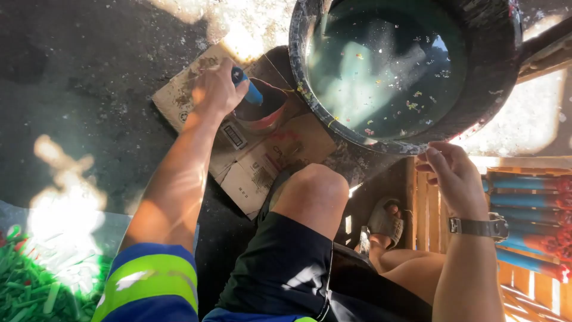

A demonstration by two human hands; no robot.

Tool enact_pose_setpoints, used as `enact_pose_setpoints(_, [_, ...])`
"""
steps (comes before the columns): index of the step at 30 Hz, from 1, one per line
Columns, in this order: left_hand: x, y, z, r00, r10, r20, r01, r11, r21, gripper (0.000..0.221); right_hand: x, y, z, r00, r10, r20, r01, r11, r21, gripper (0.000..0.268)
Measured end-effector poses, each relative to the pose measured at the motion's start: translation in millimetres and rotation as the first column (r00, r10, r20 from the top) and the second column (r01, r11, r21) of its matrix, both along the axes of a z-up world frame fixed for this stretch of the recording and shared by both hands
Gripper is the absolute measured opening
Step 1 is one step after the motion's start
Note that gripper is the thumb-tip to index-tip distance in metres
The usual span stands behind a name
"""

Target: Dipping cylindrical tubes into a container of liquid wax and placing them into a wooden crate for cooling or storage.

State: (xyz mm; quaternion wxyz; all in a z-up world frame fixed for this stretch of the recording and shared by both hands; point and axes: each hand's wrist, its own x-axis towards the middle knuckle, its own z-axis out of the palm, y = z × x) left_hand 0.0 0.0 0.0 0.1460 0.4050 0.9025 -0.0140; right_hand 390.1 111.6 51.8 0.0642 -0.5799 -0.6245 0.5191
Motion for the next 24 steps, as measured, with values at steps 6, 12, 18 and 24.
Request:
enact_pose_setpoints(6, [-6.9,6.5,-46.1,0.999,-0.031,-0.022,0.031,0.999,0.025,0.036,-4.1,0.0,-3.5,0.991,0.011,0.135,-0.009,1.0,-0.02,0.035])
enact_pose_setpoints(12, [-19.2,-2.4,-97.1,0.999,0.048,0.018,-0.048,0.999,0.005,0.037,-0.8,-0.1,-13.4,0.987,0.108,0.118,-0.115,0.992,0.053,0.042])
enact_pose_setpoints(18, [-8.8,-7.4,-43.1,0.996,0.082,0.033,-0.084,0.995,0.047,0.038,2.1,4.9,-16.7,0.971,0.175,0.164,-0.191,0.978,0.087,0.045])
enact_pose_setpoints(24, [-1.5,-4.0,24.7,0.996,0.089,0.011,-0.088,0.996,-0.027,0.039,11.0,5.3,-23.1,0.972,0.187,0.142,-0.207,0.968,0.143,0.045])
